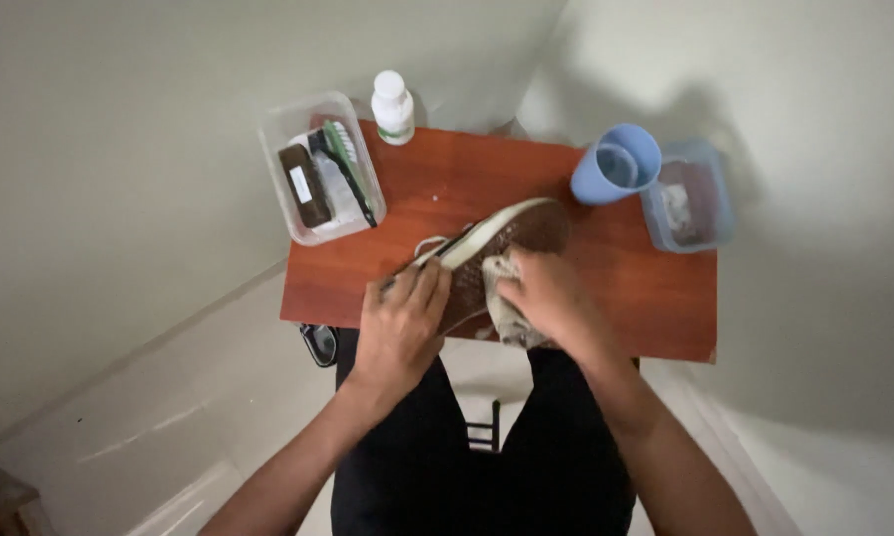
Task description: The person wipes the sole of a sneaker with a cloth, repeatedly rubbing the textured surface. They then use a small rectangular eraser-like tool to rub the same sole area.
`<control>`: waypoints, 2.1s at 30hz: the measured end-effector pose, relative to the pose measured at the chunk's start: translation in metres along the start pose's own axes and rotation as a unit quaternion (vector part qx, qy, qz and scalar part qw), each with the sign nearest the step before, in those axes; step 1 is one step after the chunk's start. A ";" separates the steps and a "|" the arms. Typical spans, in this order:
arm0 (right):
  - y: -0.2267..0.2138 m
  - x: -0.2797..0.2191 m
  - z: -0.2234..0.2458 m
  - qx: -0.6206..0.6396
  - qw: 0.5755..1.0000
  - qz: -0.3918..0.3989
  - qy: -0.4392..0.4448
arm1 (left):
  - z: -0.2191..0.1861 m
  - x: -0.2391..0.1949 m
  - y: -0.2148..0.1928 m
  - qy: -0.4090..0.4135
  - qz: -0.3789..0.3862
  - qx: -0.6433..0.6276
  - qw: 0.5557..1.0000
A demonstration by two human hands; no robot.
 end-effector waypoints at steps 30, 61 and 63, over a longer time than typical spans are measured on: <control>-0.016 -0.053 -0.025 0.031 0.977 -0.073 -0.200 | 0.001 -0.006 -0.009 -0.035 -0.102 -0.057 0.993; 0.023 -0.042 -0.005 0.129 0.946 -0.294 -0.031 | -0.009 -0.013 -0.002 -0.021 -0.109 -0.081 0.991; 0.047 -0.042 -0.004 0.163 0.938 -0.291 -0.098 | -0.008 -0.012 -0.004 -0.026 -0.108 -0.094 0.989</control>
Point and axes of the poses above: each hand's wrist, its own x-axis towards the middle knuckle, its own y-axis out of the palm, z = x × y, the point moved 1 cm from there along x, towards the middle knuckle, and after that the axes turned 5 degrees about -z, right-handed, at the moved point
